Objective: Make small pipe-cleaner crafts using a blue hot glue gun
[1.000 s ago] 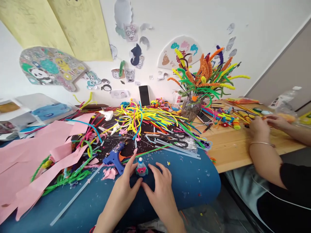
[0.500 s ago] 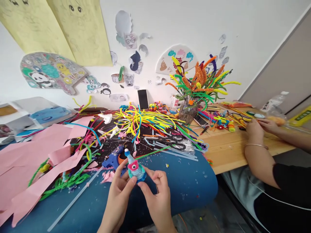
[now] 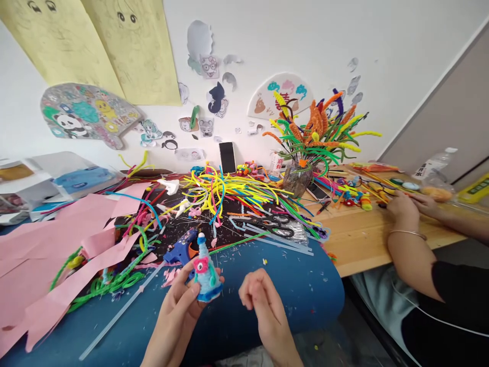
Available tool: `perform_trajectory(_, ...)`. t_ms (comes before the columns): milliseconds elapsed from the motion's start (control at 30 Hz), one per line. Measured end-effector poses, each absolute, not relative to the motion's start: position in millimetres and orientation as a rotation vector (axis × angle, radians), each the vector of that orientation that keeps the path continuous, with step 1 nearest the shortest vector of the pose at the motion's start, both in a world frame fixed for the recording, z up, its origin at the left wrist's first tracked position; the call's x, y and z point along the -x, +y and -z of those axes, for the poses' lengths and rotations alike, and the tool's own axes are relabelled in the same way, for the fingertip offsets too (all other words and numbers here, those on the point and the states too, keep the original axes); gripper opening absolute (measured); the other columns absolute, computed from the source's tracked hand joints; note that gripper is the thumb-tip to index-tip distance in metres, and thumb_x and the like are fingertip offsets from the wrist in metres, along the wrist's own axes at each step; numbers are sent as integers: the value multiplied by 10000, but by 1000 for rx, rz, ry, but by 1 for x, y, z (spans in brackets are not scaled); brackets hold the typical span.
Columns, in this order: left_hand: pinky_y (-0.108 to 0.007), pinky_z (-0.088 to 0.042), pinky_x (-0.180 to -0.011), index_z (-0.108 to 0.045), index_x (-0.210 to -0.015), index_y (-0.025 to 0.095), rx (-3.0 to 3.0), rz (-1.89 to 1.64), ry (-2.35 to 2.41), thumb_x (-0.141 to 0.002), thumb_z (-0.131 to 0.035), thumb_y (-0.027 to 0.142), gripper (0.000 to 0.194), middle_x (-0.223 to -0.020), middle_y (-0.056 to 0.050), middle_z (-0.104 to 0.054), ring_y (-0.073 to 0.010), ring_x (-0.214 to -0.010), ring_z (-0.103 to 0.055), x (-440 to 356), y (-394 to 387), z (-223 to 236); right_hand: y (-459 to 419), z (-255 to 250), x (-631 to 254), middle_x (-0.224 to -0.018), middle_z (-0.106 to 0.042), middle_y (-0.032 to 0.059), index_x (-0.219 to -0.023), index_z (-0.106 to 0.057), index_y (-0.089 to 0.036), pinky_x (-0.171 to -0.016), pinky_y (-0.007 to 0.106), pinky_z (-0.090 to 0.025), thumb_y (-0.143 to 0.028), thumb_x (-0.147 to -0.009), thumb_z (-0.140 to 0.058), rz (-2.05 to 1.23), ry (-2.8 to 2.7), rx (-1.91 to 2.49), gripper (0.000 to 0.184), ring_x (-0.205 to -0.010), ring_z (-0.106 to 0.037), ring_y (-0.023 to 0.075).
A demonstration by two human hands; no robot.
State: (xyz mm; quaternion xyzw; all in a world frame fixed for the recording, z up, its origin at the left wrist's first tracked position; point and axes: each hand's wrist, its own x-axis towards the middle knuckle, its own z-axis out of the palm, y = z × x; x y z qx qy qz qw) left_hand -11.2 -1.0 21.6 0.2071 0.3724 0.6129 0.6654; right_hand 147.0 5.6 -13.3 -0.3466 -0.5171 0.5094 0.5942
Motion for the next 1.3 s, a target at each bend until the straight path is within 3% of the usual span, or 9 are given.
perform_trajectory(200,-265,-520,-704,-494,-1336,214,-516,-1400,857,-768,-774,318,641,-1023,-96,-749,-234,-928,-708,13,-2,-20,4,14,-146,-510,-249,-67,-603,-236,-228,-487,279,-225,-481,-1020,-296,-1183,-1209,918,491,-487,-254,116)
perform_trajectory(267,-258,-517,-720,-486,-1340,222,-529,-1398,863,-774,-772,340,645,-1016,-85,-752,-219,-922,-706,13,-1,-17,4,12,-141,-515,-332,-54,-607,-308,-226,-494,267,-289,-457,-1026,-274,-1146,-1254,968,480,-490,-322,119)
perform_trajectory(367,-283,-529,-759,-507,-1317,216,-531,-1380,891,-765,-777,373,635,-978,-79,-758,-223,-912,-706,11,1,-11,4,6,-131,-852,-604,19,-959,-559,-226,-679,267,-467,-370,-956,-512,-1019,-1393,1027,152,-734,-561,152)
perform_trajectory(433,-308,-535,-791,-531,-1287,214,-523,-1359,893,-763,-774,391,604,-979,-83,-758,-235,-922,-706,9,1,-9,4,5,-124,-1027,-626,39,-1125,-558,-257,-763,274,-505,-294,-888,-621,-890,-1482,1030,248,-870,-610,174)
perform_trajectory(633,-351,-526,-858,-559,-1225,201,-477,-1339,832,-782,-760,386,521,-1025,-104,-749,-258,-986,-696,4,-1,-5,6,14,-114,-880,-633,11,-890,-605,-252,-728,251,-512,-131,-856,-625,-384,-1491,1065,128,-825,-634,162)
perform_trajectory(867,-339,-531,-885,-561,-1214,246,-615,-1400,707,-613,-882,392,697,-1021,-76,-708,-241,-961,-689,-8,-4,15,12,27,-119,-888,-628,34,-850,-556,-235,-699,273,-515,-184,-899,-567,-377,-1335,1116,71,-833,-627,177)
perform_trajectory(1067,-255,-547,-772,-556,-1146,293,-931,-1642,1057,-800,-733,392,401,-919,-17,-658,-160,-807,-668,-10,-10,28,44,37,-127,-814,-638,39,-770,-570,-222,-749,347,-458,-282,-910,-577,-256,-1402,1325,152,-820,-585,218)
perform_trajectory(1167,-265,-530,-759,-655,-929,252,-1212,-1673,1279,-854,-664,338,114,-833,-28,-670,-184,-788,-659,-5,-10,26,57,39,-127,-790,-635,35,-788,-587,-221,-741,355,-436,-327,-906,-592,-226,-1439,1371,159,-796,-569,225)
perform_trajectory(1300,-311,-524,-815,-707,-946,250,-1580,-1606,1418,-864,-616,244,123,-934,-68,-723,-240,-889,-678,-3,-5,25,66,39,-126,-777,-619,34,-792,-595,-223,-715,348,-432,-359,-912,-580,-247,-1435,1393,182,-778,-558,225)
